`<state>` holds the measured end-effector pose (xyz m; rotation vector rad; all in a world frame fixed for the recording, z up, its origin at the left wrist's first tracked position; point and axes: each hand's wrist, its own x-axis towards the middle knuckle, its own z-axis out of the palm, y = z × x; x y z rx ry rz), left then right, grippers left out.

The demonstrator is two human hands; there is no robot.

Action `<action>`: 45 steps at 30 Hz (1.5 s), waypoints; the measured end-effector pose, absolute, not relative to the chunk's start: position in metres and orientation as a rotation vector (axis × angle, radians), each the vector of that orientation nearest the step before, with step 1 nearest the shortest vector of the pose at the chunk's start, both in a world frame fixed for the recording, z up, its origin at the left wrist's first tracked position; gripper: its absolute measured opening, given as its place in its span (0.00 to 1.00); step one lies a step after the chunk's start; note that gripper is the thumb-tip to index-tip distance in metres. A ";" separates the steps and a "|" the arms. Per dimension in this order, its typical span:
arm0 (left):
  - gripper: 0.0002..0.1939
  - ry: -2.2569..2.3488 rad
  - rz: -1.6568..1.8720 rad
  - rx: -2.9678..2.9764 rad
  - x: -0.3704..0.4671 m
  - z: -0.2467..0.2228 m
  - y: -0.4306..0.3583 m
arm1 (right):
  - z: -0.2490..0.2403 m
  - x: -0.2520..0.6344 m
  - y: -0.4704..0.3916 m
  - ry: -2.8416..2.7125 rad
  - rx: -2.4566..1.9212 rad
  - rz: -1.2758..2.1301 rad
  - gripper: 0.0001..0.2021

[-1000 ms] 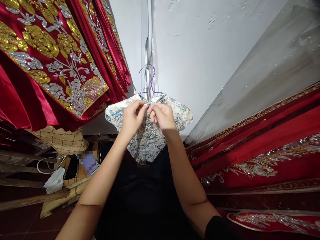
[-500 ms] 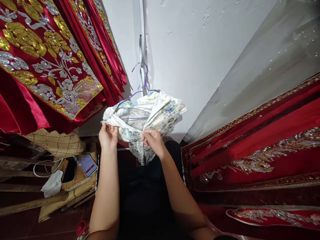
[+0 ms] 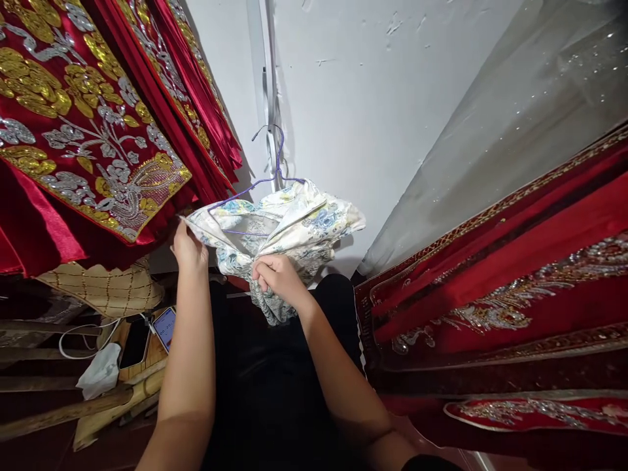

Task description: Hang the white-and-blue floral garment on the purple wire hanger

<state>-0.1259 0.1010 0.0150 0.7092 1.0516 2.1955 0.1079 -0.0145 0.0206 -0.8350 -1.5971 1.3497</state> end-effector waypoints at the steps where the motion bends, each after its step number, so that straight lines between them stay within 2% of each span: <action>1: 0.05 1.041 2.151 0.604 -0.122 0.006 0.098 | 0.019 0.107 -0.014 -1.588 -0.851 1.345 0.13; 5: 0.09 1.080 1.856 0.418 -0.089 -0.031 0.070 | 0.004 0.113 -0.010 -1.529 -0.915 1.393 0.14; 9: 0.09 1.038 1.718 0.421 -0.044 -0.052 0.046 | -0.011 0.139 -0.002 -1.544 -1.104 1.564 0.14; 12: 0.11 0.877 1.710 0.489 -0.022 -0.039 0.033 | -0.013 0.166 0.003 -1.707 -1.341 1.564 0.15; 16: 0.11 0.717 1.719 0.763 0.006 -0.003 0.012 | -0.007 0.184 0.008 -1.605 -1.428 1.126 0.18; 18: 0.12 0.761 1.627 0.915 0.024 0.008 -0.002 | -0.004 0.182 0.010 -1.476 -1.347 1.031 0.20; 23: 0.12 0.988 1.522 1.378 0.047 0.013 -0.018 | 0.000 0.174 0.003 -1.293 -1.093 1.468 0.29; 25: 0.12 1.038 1.563 1.511 0.041 0.012 -0.016 | 0.005 0.176 -0.003 -1.302 -0.989 1.628 0.27; 27: 0.16 1.025 1.496 1.587 0.030 0.009 -0.014 | 0.013 0.182 -0.008 -1.447 -0.894 1.701 0.20; 31: 0.32 0.857 1.024 1.617 0.006 -0.007 -0.025 | 0.031 0.196 -0.007 -1.690 -0.650 1.616 0.07; 32: 0.33 0.832 0.895 1.644 0.003 -0.012 -0.029 | 0.036 0.199 -0.005 -1.646 -0.628 1.573 0.06; 35: 0.23 0.840 0.742 1.788 0.001 -0.024 -0.041 | 0.059 0.205 -0.002 -1.474 -0.659 1.531 0.09; 36: 0.24 0.859 0.794 1.832 0.002 -0.026 -0.042 | 0.069 0.205 -0.002 -1.468 -0.666 1.550 0.11; 38: 0.32 0.882 0.950 1.900 0.006 -0.028 -0.041 | 0.092 0.205 -0.003 -1.556 -0.650 1.602 0.15; 39: 0.32 0.879 0.989 1.926 0.008 -0.028 -0.039 | 0.104 0.206 -0.003 -1.631 -0.639 1.609 0.15; 42: 0.19 0.857 0.895 1.954 0.004 -0.025 -0.028 | 0.131 0.212 0.000 -1.890 -0.696 1.564 0.16; 45: 0.20 0.945 0.913 1.869 -0.013 -0.013 -0.013 | 0.135 0.223 0.011 -2.144 -0.879 1.319 0.25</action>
